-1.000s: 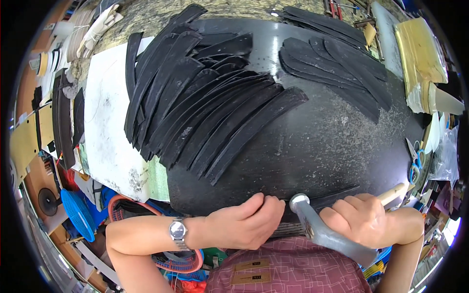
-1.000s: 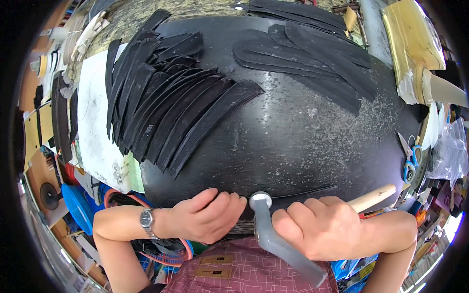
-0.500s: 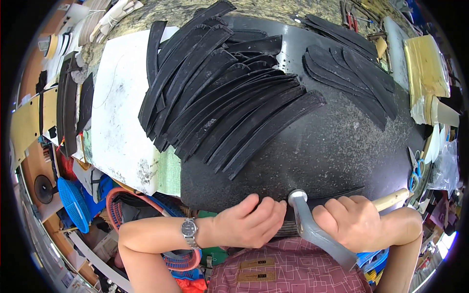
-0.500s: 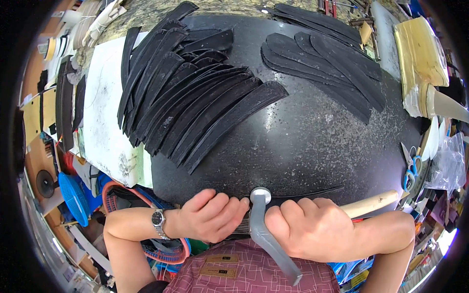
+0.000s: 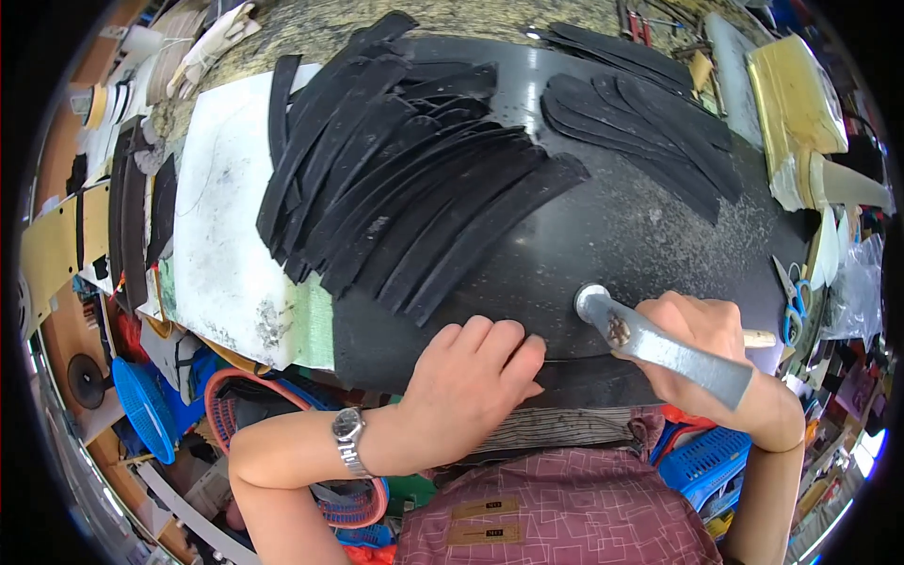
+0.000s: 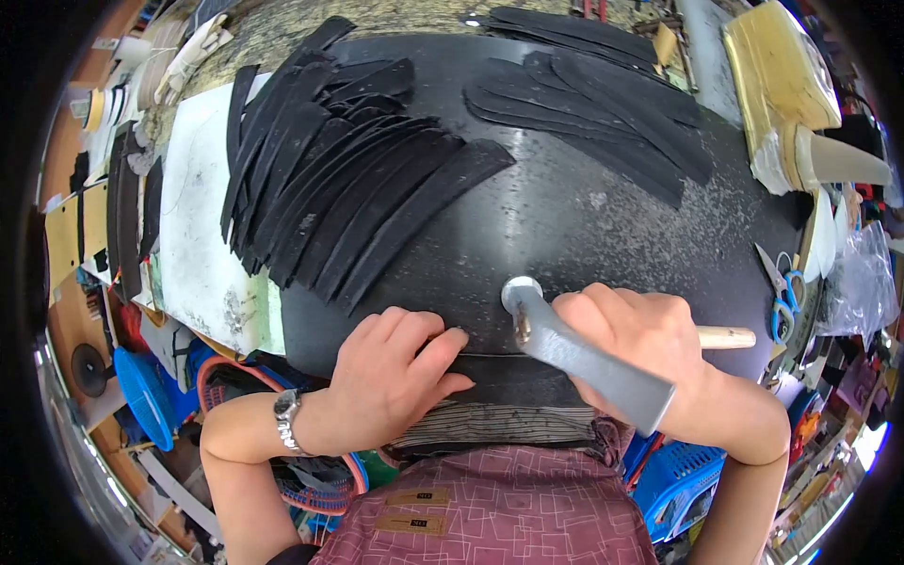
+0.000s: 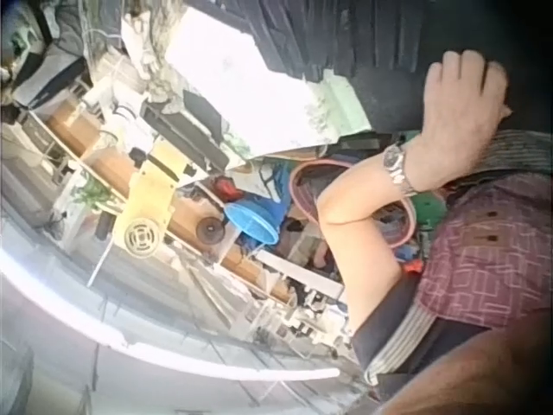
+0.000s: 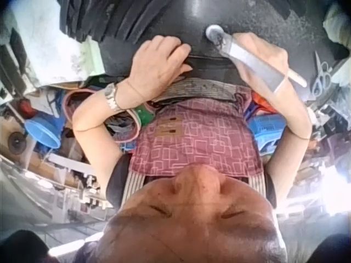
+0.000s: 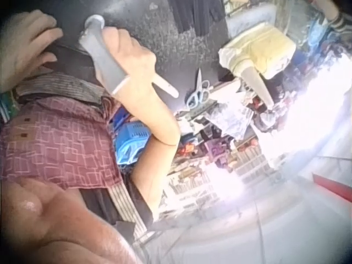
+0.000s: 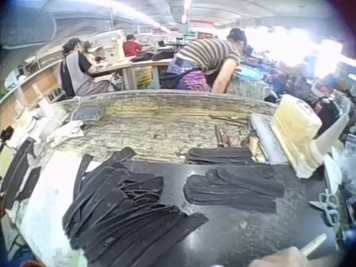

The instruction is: Hammering and flattening leather strips on a workbench in a shoe manufacturing facility.

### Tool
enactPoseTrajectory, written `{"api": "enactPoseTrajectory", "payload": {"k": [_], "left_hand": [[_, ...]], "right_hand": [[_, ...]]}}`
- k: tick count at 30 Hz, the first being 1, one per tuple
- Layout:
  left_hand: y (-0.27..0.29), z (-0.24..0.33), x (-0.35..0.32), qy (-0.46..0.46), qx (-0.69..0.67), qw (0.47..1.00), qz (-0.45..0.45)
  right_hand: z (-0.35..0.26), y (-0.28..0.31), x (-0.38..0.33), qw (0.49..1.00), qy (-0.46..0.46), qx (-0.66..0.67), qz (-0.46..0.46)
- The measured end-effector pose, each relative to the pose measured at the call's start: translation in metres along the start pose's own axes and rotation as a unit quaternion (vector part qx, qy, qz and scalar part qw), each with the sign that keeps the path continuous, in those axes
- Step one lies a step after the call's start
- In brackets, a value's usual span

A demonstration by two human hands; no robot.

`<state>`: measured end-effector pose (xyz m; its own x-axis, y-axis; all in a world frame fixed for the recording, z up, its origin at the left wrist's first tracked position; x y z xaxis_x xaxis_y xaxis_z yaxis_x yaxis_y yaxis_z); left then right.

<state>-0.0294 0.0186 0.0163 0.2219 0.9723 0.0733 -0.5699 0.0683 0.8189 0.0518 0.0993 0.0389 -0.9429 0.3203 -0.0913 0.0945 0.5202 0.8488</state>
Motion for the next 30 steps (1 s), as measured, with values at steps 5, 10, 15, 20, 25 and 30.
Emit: {"api": "enactPoseTrajectory", "payload": {"k": [5,10,15,20,25,30], "left_hand": [[-0.01,0.012,0.013,-0.063,-0.072,0.995,-0.03],[-0.016,0.019,0.083,-0.096,-0.286,0.953,-0.029],[-0.035,0.042,0.089,-0.211,-0.111,0.969,-0.061],[-0.028,0.035,0.086,-0.129,-0.096,0.987,-0.013],[-0.023,0.032,0.074,-0.13,-0.082,0.988,0.034],[-0.027,0.054,0.062,-0.249,0.063,0.966,0.029]], "right_hand": [[0.007,0.002,-0.045,0.999,-0.033,-0.018,-0.011],[-0.015,-0.014,-0.078,0.993,0.004,0.049,-0.108],[0.011,0.006,-0.083,0.998,-0.035,0.034,-0.034],[0.018,0.013,-0.071,0.999,-0.036,-0.013,0.028],[0.021,0.012,-0.067,0.999,-0.049,-0.007,0.021],[0.032,0.022,-0.054,0.999,-0.024,0.017,-0.028]]}}
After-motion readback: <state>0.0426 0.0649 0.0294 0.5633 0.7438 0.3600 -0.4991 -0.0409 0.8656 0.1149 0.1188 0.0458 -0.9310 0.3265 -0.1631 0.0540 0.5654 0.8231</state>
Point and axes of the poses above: each hand's wrist, its own x-axis towards the middle knuckle, its own y-axis out of the back of the hand, z = x × y, the point moved 10 cm from there along x, towards the middle knuckle, and after that the axes turned 1 degree about -y, right-handed, at the moved point
